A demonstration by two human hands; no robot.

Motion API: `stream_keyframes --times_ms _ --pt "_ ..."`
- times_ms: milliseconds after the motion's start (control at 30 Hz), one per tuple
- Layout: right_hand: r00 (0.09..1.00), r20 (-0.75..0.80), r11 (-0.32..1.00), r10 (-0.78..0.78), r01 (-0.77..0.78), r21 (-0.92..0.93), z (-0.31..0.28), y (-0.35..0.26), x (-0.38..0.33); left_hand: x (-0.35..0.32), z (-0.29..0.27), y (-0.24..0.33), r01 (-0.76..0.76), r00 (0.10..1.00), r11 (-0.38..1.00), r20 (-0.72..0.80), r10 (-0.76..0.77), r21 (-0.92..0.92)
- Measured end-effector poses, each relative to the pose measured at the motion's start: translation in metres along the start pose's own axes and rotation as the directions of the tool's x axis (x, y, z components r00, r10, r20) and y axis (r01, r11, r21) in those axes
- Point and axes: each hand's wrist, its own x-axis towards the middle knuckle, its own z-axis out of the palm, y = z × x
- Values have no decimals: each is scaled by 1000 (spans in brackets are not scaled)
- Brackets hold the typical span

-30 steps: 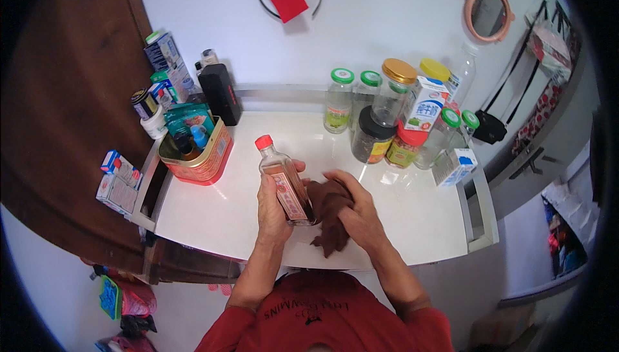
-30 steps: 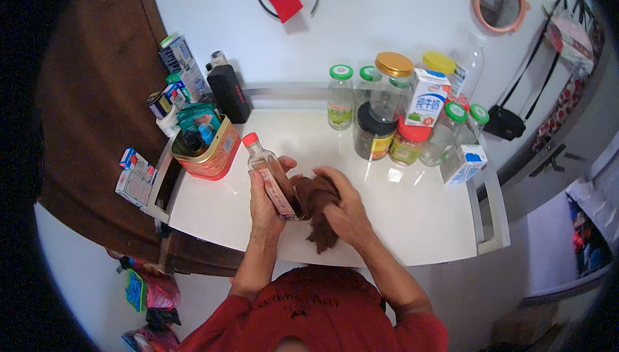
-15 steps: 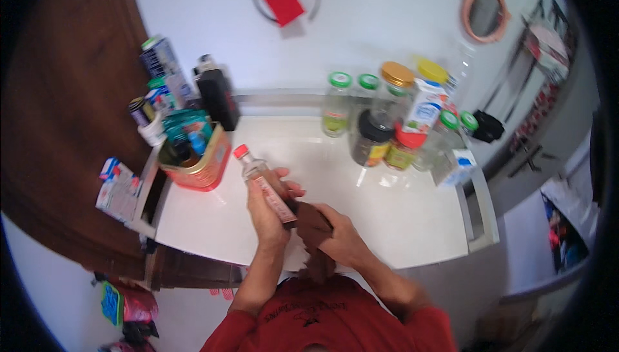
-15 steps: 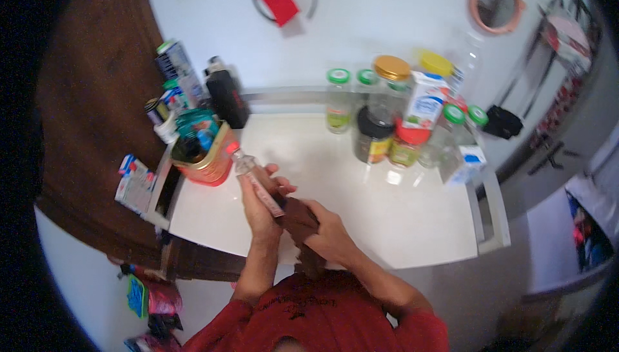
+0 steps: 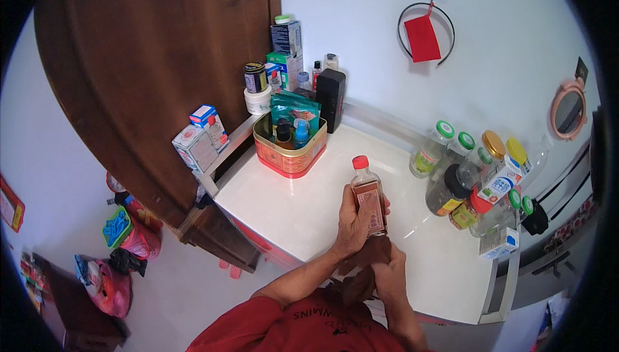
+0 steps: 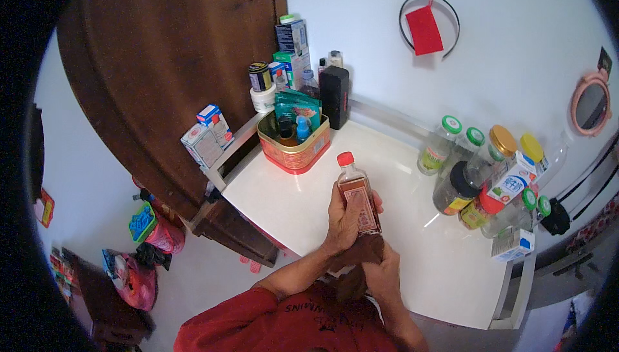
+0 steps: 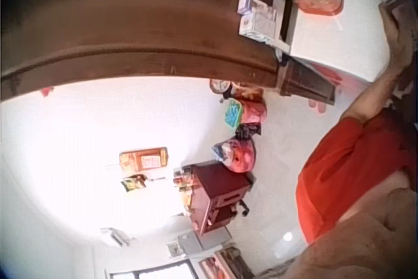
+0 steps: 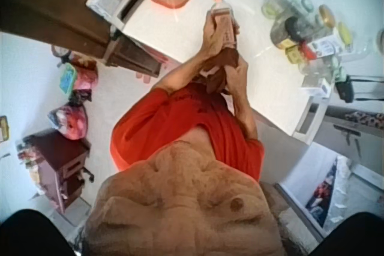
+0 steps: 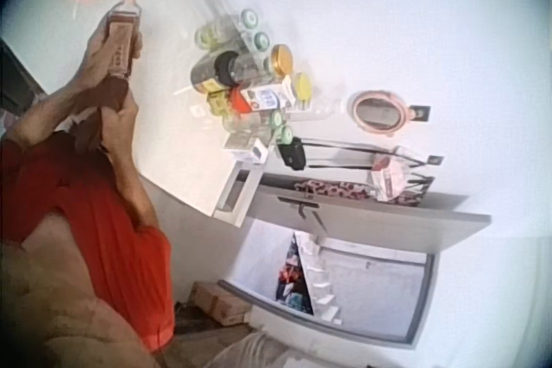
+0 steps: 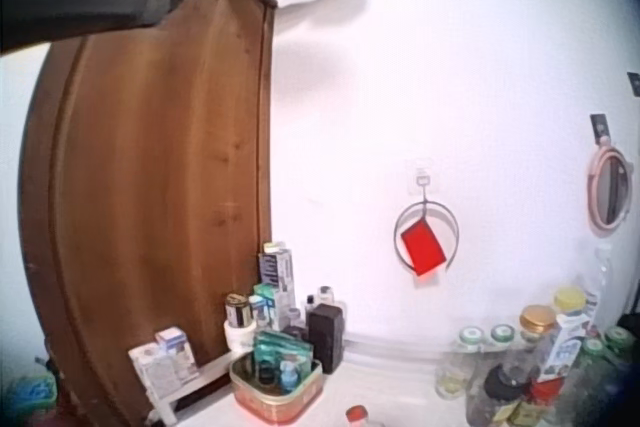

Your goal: The person wipes a white countertop with a brown cloth, moving various items aside to clean underneath them. The person handles a black rectangular device, a tin container, and several glass jars, wiping each item individually before placing them back on the surface.

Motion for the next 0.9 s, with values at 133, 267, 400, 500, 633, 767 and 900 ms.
stream_keyframes --times_ms 133,267,400,500,633,767,900 --pt "957 -54 942 -284 268 -201 -2 -13 -14 0 -4 -7 -7 1000 1000 13 7 -26" --pt "851 -170 793 -497 366 -488 -19 -2 16 -3 0 -3 1 998 997 63 4 -78" --pt "771 19 443 -637 386 -809 -3 9 16 0 2 -7 -46 998 995 45 50 -88" --pt "851 119 444 -512 380 -812 -13 16 7 7 -6 10 -12 998 999 -69 8 -46" --pt "886 216 350 -410 372 -860 -38 10 6 27 -23 53 -114 973 993 -203 108 -17" --pt "930 188 405 -315 311 -860 -43 14 -1 53 -60 100 -179 955 970 -210 212 165" --pt "913 244 382 -326 364 -850 -40 15 -7 82 -103 146 -230 911 898 -241 334 375"
